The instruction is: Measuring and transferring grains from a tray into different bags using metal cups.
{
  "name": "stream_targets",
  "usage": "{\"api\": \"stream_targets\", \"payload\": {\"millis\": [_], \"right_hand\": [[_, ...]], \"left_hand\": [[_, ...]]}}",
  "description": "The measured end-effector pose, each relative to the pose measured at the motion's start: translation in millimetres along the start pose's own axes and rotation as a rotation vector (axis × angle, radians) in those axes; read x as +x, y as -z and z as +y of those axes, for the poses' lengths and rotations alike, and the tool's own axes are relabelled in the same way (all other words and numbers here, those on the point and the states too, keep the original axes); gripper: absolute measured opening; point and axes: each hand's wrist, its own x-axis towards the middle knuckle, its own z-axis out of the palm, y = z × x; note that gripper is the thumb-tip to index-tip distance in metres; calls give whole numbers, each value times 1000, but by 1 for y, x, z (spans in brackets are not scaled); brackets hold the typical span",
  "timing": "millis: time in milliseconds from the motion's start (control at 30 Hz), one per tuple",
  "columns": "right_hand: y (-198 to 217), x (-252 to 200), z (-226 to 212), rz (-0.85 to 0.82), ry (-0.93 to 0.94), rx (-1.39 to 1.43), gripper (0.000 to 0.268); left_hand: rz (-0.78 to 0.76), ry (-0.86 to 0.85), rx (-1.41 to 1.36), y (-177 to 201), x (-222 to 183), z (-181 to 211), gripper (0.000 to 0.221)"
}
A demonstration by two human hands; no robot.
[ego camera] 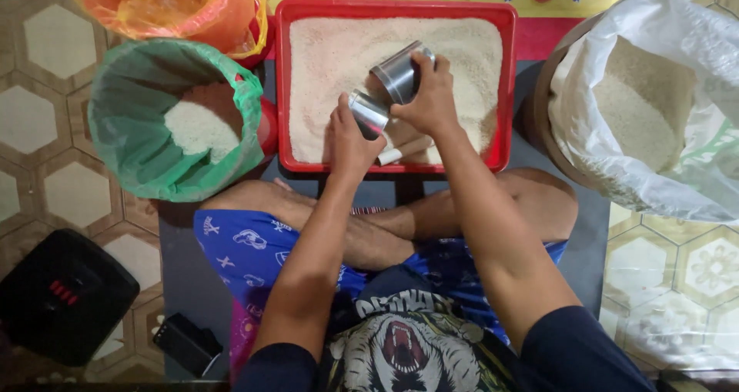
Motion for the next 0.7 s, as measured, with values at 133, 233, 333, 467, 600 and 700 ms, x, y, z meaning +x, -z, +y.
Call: {"api": "stream_targets", "payload": {"millis": [133,233,333,467,600,700], "right_hand": [[11,-3,19,20,71,159,97],[28,-10,31,-42,-27,220,96],[43,-18,32,-40,-240,290,92],[51,-33,43,139,-323,236,92],[61,-38,47,210,-278,49,97],[58,-41,50,268,-216,-44,91]], "left_hand": [[-236,252,-172,13,8,1,107],[-332,375,-350,23,10,6,94],[-410,477,-652,37,17,21,72],[-397,563,-846,44,14,18,73],[-185,410,-383,48,-7,6,85],[-58,330,-184,40,-21,-3,99]]}}
